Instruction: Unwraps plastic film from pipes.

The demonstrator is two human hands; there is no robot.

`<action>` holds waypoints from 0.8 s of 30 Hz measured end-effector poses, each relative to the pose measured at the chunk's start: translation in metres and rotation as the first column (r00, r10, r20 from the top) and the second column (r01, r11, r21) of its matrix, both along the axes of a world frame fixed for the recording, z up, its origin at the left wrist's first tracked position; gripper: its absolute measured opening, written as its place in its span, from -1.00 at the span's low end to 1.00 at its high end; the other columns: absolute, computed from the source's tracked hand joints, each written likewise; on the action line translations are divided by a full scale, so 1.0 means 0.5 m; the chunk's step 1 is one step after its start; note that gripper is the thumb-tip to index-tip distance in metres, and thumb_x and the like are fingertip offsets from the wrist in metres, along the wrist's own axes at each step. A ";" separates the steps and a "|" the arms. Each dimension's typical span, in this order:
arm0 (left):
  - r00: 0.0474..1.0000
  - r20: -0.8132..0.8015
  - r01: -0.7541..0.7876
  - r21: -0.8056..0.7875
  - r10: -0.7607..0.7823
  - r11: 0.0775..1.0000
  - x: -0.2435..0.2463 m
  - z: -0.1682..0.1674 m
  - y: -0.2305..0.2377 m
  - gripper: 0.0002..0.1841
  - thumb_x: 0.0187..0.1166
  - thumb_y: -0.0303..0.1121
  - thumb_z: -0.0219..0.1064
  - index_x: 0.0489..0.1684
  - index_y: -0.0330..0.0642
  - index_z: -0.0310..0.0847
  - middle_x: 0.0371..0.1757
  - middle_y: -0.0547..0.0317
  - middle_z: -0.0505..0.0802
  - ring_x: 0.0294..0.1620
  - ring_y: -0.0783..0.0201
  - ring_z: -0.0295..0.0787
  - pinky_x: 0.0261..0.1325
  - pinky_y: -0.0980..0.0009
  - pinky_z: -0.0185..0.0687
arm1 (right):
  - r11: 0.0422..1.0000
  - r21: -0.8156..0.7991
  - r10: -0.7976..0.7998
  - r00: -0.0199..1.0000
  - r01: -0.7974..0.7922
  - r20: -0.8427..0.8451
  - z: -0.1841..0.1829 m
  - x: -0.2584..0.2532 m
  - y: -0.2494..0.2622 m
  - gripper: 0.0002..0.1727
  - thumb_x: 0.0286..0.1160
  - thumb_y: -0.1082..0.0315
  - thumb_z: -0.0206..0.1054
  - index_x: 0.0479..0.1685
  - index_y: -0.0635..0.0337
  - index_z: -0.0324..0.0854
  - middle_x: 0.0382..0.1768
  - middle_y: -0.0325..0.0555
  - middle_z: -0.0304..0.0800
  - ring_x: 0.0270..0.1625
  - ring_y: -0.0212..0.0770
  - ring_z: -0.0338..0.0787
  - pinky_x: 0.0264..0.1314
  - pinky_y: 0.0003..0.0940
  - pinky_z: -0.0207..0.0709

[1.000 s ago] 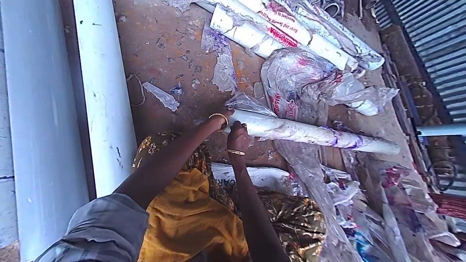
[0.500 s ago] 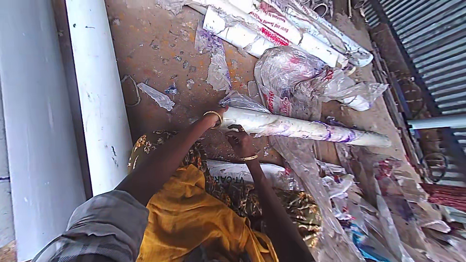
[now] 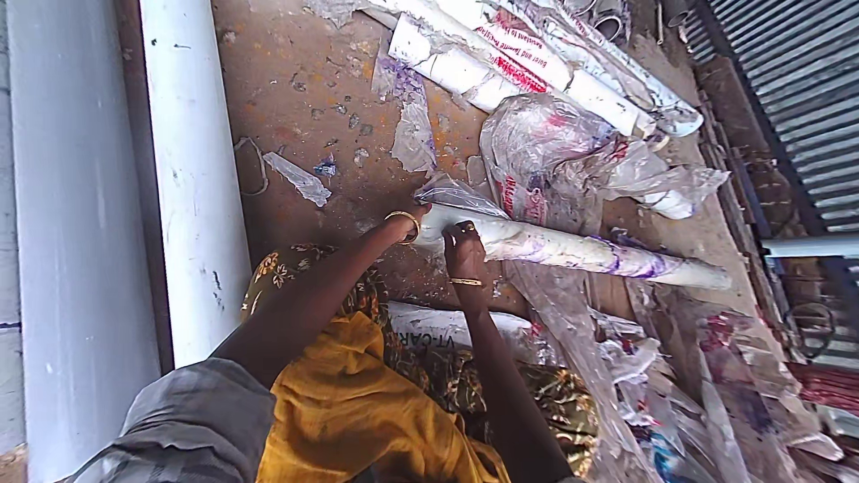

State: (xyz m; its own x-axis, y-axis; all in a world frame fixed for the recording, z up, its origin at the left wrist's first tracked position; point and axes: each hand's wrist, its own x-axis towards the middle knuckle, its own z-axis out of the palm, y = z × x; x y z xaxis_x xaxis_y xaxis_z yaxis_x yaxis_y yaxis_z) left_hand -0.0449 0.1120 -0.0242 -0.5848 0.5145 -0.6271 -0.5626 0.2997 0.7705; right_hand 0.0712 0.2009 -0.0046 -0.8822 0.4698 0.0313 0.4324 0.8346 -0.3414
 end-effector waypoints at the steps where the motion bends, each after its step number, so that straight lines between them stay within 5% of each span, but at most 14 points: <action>1: 1.000 -0.006 0.003 -0.014 -0.003 1.000 -0.001 0.001 -0.001 -0.52 0.88 -0.16 0.08 0.48 -0.45 0.43 0.38 -0.40 0.61 0.31 -0.12 0.57 0.39 -0.07 0.46 | 1.000 0.024 0.006 1.000 -0.007 0.020 0.001 -0.002 -0.005 -0.77 0.64 0.46 0.29 -0.03 0.46 0.80 0.10 0.46 0.76 0.15 0.42 0.79 0.20 0.27 0.59; 4: 1.000 -0.025 0.003 -0.037 -0.004 0.999 -0.001 0.003 0.003 -0.52 0.87 -0.16 0.10 0.43 -0.46 0.46 0.34 -0.40 0.63 0.28 -0.11 0.58 0.36 -0.06 0.47 | 0.999 0.001 0.050 0.990 -0.051 0.132 0.017 -0.012 0.001 -0.77 0.65 0.48 0.22 -0.05 0.49 0.75 0.02 0.45 0.77 0.10 0.41 0.80 0.17 0.30 0.58; 7: 0.999 -0.045 0.008 -0.052 -0.010 0.999 0.000 0.011 0.002 -0.50 0.87 -0.17 0.11 0.45 -0.52 0.44 0.41 -0.46 0.60 0.41 -0.19 0.55 0.47 -0.12 0.41 | 0.954 -0.148 0.286 0.936 -0.259 0.206 0.026 -0.017 0.052 -0.81 0.57 0.52 0.26 -0.13 0.54 0.73 -0.22 0.42 0.78 -0.09 0.37 0.80 0.03 0.32 0.56; 9: 1.000 -0.020 0.006 -0.051 -0.007 0.999 0.001 0.008 0.001 -0.49 0.87 -0.17 0.10 0.49 -0.51 0.41 0.47 -0.47 0.57 0.49 -0.21 0.51 0.53 -0.14 0.37 | 0.870 -0.311 0.449 0.874 -0.382 0.183 0.019 -0.007 0.091 -0.87 0.51 0.57 0.29 -0.24 0.54 0.67 -0.52 0.15 0.58 -0.43 0.01 0.55 -0.25 0.00 0.45; 11: 1.000 0.005 -0.003 -0.034 0.003 0.999 0.000 0.003 0.004 -0.49 0.87 -0.16 0.10 0.52 -0.46 0.40 0.48 -0.44 0.57 0.46 -0.19 0.52 0.49 -0.13 0.41 | 0.795 -0.430 0.521 0.845 -0.428 0.121 0.011 -0.003 0.117 -0.90 0.46 0.60 0.28 -0.36 0.51 0.62 -0.62 -0.14 0.40 -0.52 -0.36 0.31 -0.38 -0.38 0.28; 13: 1.000 0.029 0.008 -0.011 -0.008 1.000 -0.005 -0.006 0.003 -0.49 0.87 -0.12 0.09 0.58 -0.35 0.36 0.46 -0.37 0.57 0.34 -0.11 0.56 0.34 -0.05 0.49 | 0.810 -0.431 0.495 0.858 -0.398 0.138 0.022 -0.008 0.114 -0.88 0.48 0.55 0.31 -0.30 0.51 0.64 -0.59 -0.11 0.48 -0.51 -0.34 0.37 -0.33 -0.36 0.33; 15: 1.000 0.012 0.015 -0.014 -0.015 1.000 -0.005 -0.009 0.002 -0.50 0.88 -0.11 0.08 0.55 -0.33 0.38 0.39 -0.33 0.59 0.21 -0.05 0.56 0.22 0.02 0.51 | 0.887 -0.324 0.381 0.918 -0.329 0.111 0.042 -0.001 0.093 -0.82 0.54 0.48 0.35 -0.17 0.50 0.74 -0.44 0.13 0.71 -0.42 -0.09 0.61 -0.19 -0.09 0.52; 18: 1.000 -0.008 0.021 -0.017 -0.021 1.000 -0.006 -0.006 0.004 -0.48 0.89 -0.13 0.05 0.54 -0.43 0.39 0.49 -0.43 0.55 0.45 -0.17 0.53 0.48 -0.12 0.41 | 0.970 -0.180 0.158 0.986 -0.163 -0.043 0.062 0.015 0.041 -0.82 0.55 0.51 0.32 -0.08 0.45 0.79 -0.16 0.30 0.80 -0.34 0.07 0.74 -0.16 0.00 0.62; 20: 0.999 -0.028 0.028 -0.017 -0.028 0.999 -0.007 -0.009 0.006 -0.48 0.90 -0.12 0.02 0.53 -0.44 0.39 0.48 -0.44 0.55 0.45 -0.18 0.52 0.48 -0.13 0.39 | 0.979 -0.190 0.085 0.996 -0.078 0.027 0.056 0.012 0.004 -0.77 0.57 0.46 0.36 0.05 0.42 0.78 0.04 0.32 0.79 -0.23 0.12 0.78 -0.06 0.04 0.64; 22: 0.999 -0.040 0.025 -0.018 -0.026 1.000 -0.005 -0.013 0.010 -0.49 0.90 -0.12 0.02 0.51 -0.43 0.41 0.42 -0.42 0.58 0.33 -0.15 0.55 0.38 -0.10 0.44 | 0.990 -0.143 0.033 0.984 -0.008 0.177 0.045 0.005 -0.030 -0.68 0.56 0.42 0.38 0.22 0.38 0.73 0.28 0.35 0.71 0.09 0.28 0.81 0.19 0.18 0.62; 24: 0.999 -0.046 0.023 -0.022 -0.024 0.999 -0.006 -0.007 0.005 -0.49 0.89 -0.14 0.05 0.52 -0.46 0.41 0.45 -0.43 0.58 0.42 -0.18 0.54 0.47 -0.12 0.40 | 0.997 -0.055 -0.033 0.965 0.049 0.258 0.035 -0.002 -0.059 -0.65 0.63 0.43 0.30 0.34 0.32 0.69 0.35 0.36 0.69 0.24 0.37 0.78 0.29 0.30 0.56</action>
